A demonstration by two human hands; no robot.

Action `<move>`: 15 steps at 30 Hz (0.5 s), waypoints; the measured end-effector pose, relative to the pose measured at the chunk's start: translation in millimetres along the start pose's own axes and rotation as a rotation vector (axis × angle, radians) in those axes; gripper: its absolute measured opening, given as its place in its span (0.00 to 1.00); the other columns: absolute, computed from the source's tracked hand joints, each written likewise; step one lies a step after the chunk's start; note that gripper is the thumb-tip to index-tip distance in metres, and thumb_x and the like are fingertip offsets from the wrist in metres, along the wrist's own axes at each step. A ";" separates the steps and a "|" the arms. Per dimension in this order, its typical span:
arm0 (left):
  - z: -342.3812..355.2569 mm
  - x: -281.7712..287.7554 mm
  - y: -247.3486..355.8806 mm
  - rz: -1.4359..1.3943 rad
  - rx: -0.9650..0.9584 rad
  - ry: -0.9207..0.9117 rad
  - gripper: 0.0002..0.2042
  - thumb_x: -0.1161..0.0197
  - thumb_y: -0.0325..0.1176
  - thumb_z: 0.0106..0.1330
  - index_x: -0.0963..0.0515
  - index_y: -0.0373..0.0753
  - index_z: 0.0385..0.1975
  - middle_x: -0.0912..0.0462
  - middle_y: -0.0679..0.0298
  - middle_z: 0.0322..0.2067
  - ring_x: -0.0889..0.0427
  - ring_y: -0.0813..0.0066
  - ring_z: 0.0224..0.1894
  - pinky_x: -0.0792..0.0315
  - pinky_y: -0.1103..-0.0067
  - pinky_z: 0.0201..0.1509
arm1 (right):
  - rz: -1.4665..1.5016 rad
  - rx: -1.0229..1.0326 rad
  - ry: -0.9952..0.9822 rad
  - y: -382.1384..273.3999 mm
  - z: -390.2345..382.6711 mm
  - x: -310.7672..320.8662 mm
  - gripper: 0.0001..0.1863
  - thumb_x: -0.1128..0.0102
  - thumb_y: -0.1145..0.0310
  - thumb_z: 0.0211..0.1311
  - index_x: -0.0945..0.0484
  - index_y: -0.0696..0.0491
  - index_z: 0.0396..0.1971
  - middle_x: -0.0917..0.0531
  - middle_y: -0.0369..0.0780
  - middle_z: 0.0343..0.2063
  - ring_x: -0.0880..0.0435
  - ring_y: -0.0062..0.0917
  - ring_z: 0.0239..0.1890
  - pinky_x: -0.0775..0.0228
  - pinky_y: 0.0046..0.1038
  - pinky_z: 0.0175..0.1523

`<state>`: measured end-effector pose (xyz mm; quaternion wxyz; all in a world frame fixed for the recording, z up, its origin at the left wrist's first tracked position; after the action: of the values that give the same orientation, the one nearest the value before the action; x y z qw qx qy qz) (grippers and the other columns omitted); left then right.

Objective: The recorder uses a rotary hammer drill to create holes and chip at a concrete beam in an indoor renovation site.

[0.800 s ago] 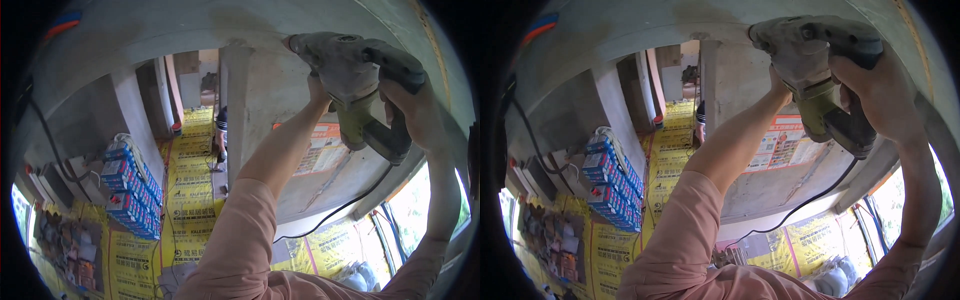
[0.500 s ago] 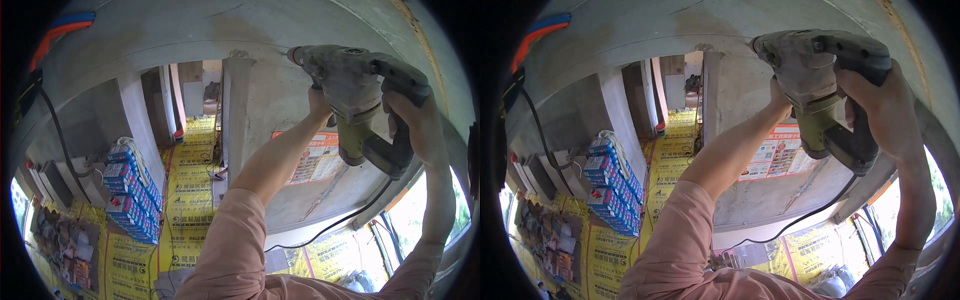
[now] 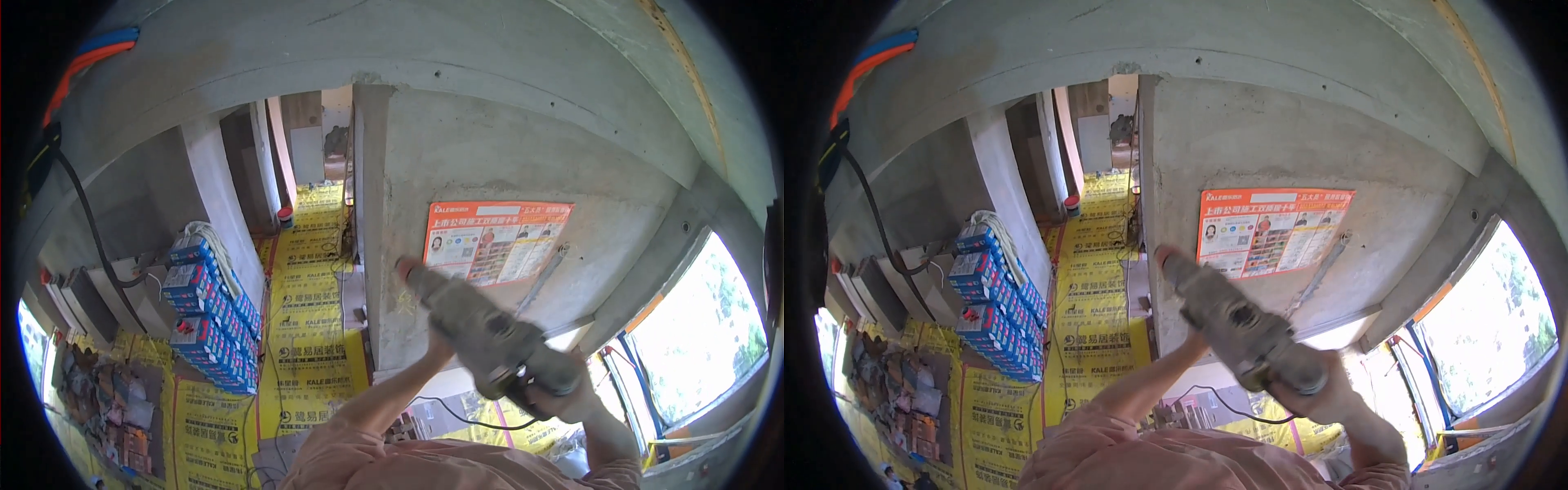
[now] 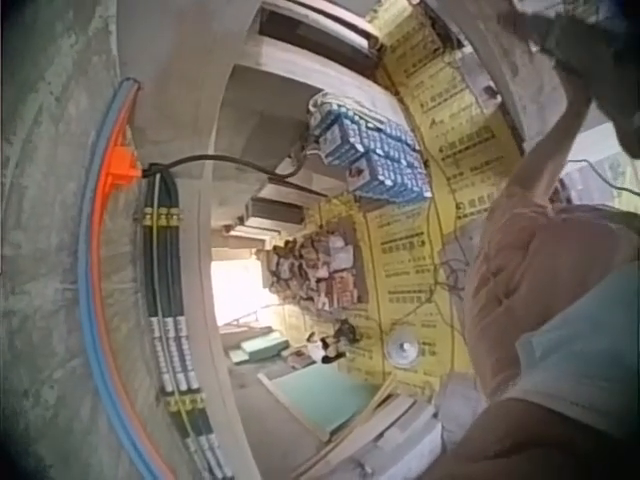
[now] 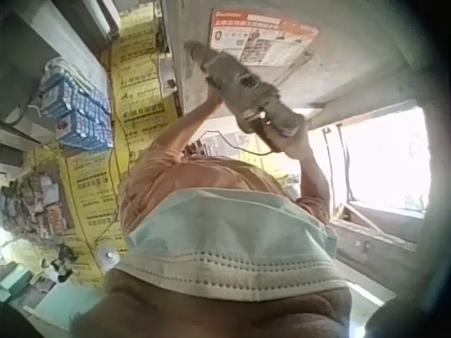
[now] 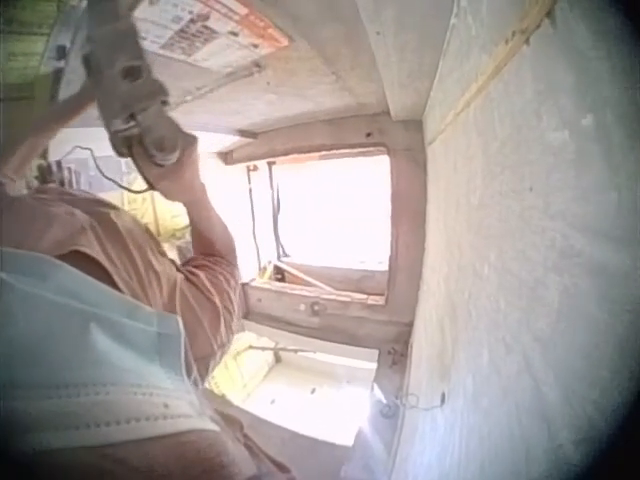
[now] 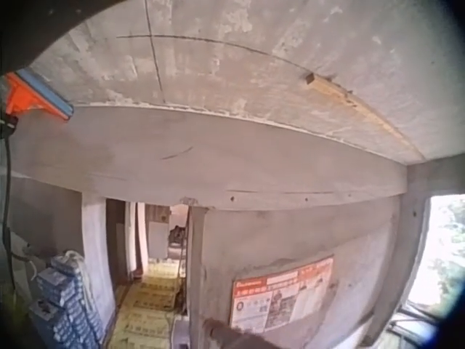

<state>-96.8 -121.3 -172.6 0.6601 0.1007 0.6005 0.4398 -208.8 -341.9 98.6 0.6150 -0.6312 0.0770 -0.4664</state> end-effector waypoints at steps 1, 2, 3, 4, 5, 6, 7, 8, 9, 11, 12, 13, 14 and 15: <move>-22.5 98.3 -50.0 0.160 -0.129 -0.049 0.32 0.33 0.30 0.59 0.39 0.37 0.62 0.28 0.61 0.58 0.28 0.71 0.58 0.33 0.70 0.63 | 0.053 0.041 -0.101 23.1 1.0 -23.3 0.11 0.30 0.72 0.51 0.19 0.58 0.34 0.15 0.37 0.26 0.19 0.15 0.29 0.25 0.23 0.35; -53.7 114.6 -68.3 0.187 -0.128 0.002 0.31 0.32 0.29 0.58 0.39 0.38 0.62 0.28 0.61 0.57 0.28 0.71 0.58 0.34 0.70 0.63 | 0.037 -0.006 -0.095 45.5 -2.0 -32.7 0.13 0.30 0.71 0.52 0.19 0.58 0.36 0.15 0.36 0.26 0.19 0.15 0.29 0.26 0.23 0.35; -81.4 130.4 -71.9 0.220 -0.133 0.053 0.31 0.31 0.28 0.57 0.38 0.38 0.61 0.28 0.61 0.57 0.28 0.71 0.58 0.34 0.70 0.63 | 0.076 -0.106 -0.165 73.5 -7.0 -43.0 0.14 0.30 0.68 0.53 0.19 0.58 0.38 0.14 0.37 0.28 0.18 0.16 0.31 0.24 0.24 0.38; -109.4 152.9 -75.1 0.278 -0.020 0.104 0.31 0.32 0.29 0.59 0.38 0.38 0.61 0.28 0.61 0.57 0.29 0.71 0.59 0.34 0.70 0.63 | 0.014 -0.151 -0.209 86.1 -7.0 -52.1 0.15 0.30 0.67 0.53 0.19 0.58 0.39 0.14 0.38 0.29 0.17 0.17 0.33 0.24 0.25 0.39; -127.3 167.3 -77.5 0.330 0.095 0.154 0.30 0.32 0.29 0.60 0.37 0.39 0.62 0.29 0.61 0.58 0.29 0.72 0.59 0.33 0.70 0.63 | -0.051 -0.198 -0.252 94.3 -8.2 -62.6 0.16 0.30 0.65 0.54 0.19 0.57 0.39 0.14 0.39 0.31 0.16 0.19 0.34 0.23 0.26 0.41; -124.1 165.3 -78.7 0.329 0.091 0.154 0.30 0.32 0.29 0.60 0.37 0.39 0.62 0.29 0.61 0.58 0.29 0.72 0.59 0.33 0.70 0.63 | -0.026 -0.254 -0.316 105.0 -9.9 -72.9 0.16 0.30 0.64 0.54 0.19 0.57 0.40 0.13 0.40 0.32 0.15 0.20 0.35 0.23 0.28 0.43; -156.5 192.5 -80.1 0.345 0.086 0.138 0.30 0.32 0.29 0.61 0.37 0.39 0.62 0.29 0.61 0.58 0.29 0.72 0.59 0.33 0.70 0.63 | -0.009 -0.307 -0.368 118.2 -11.9 -78.0 0.17 0.30 0.63 0.55 0.19 0.57 0.41 0.13 0.42 0.34 0.15 0.22 0.37 0.22 0.29 0.44; -180.9 216.3 -74.9 0.369 0.087 0.134 0.30 0.32 0.30 0.61 0.37 0.39 0.62 0.29 0.61 0.58 0.29 0.72 0.59 0.33 0.70 0.63 | -0.030 -0.186 -0.349 138.0 -16.3 -89.2 0.17 0.30 0.63 0.55 0.19 0.57 0.42 0.13 0.43 0.34 0.14 0.25 0.37 0.22 0.30 0.45; -197.0 217.5 -81.2 0.399 0.079 0.153 0.29 0.33 0.30 0.61 0.37 0.39 0.62 0.29 0.61 0.58 0.29 0.72 0.59 0.33 0.70 0.63 | -0.036 -0.196 -0.437 136.1 -11.8 -99.5 0.17 0.30 0.64 0.55 0.19 0.58 0.41 0.13 0.45 0.34 0.13 0.27 0.38 0.22 0.31 0.45; -226.5 246.1 -72.7 0.440 0.080 0.158 0.29 0.33 0.30 0.61 0.37 0.39 0.62 0.29 0.61 0.58 0.29 0.72 0.59 0.33 0.70 0.63 | 0.069 -0.120 -0.454 164.3 -18.2 -115.9 0.17 0.30 0.64 0.55 0.19 0.58 0.42 0.13 0.45 0.34 0.13 0.28 0.38 0.22 0.31 0.45; -246.3 250.2 -74.6 0.464 0.081 0.174 0.29 0.33 0.30 0.61 0.37 0.40 0.62 0.29 0.62 0.58 0.29 0.72 0.59 0.33 0.70 0.63 | 0.078 -0.137 -0.467 166.7 -19.2 -121.3 0.18 0.30 0.65 0.54 0.20 0.59 0.42 0.13 0.46 0.34 0.13 0.29 0.38 0.22 0.31 0.45; -249.0 248.6 -71.7 0.483 0.088 0.188 0.29 0.33 0.30 0.62 0.37 0.40 0.62 0.29 0.62 0.58 0.29 0.72 0.59 0.33 0.70 0.63 | 0.080 -0.143 -0.485 174.1 -22.2 -123.8 0.18 0.30 0.65 0.54 0.20 0.59 0.42 0.13 0.46 0.34 0.13 0.29 0.38 0.22 0.31 0.45; -255.2 242.9 -71.5 0.498 0.097 0.211 0.29 0.33 0.30 0.62 0.37 0.40 0.62 0.29 0.62 0.58 0.29 0.72 0.59 0.33 0.70 0.63 | 0.075 -0.165 -0.511 184.5 -21.8 -128.9 0.18 0.31 0.65 0.54 0.20 0.59 0.42 0.13 0.46 0.34 0.13 0.29 0.38 0.22 0.31 0.45; -254.4 240.4 -70.9 0.511 0.106 0.234 0.29 0.33 0.31 0.62 0.37 0.40 0.62 0.29 0.62 0.58 0.29 0.72 0.59 0.33 0.70 0.63 | 0.069 -0.188 -0.536 191.2 -23.1 -132.4 0.18 0.31 0.65 0.54 0.20 0.59 0.42 0.13 0.45 0.34 0.13 0.28 0.38 0.23 0.31 0.45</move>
<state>-314.5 -95.3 -454.5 0.4477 0.2318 0.6499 0.5687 -206.7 -313.6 -133.3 0.5678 -0.7831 -0.0240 -0.2526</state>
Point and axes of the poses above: each hand's wrist, its own z-axis towards the middle knuckle, its own x-axis out of the back of the hand, y = z × x, the point moved 1 cm from there along z, towards the middle knuckle
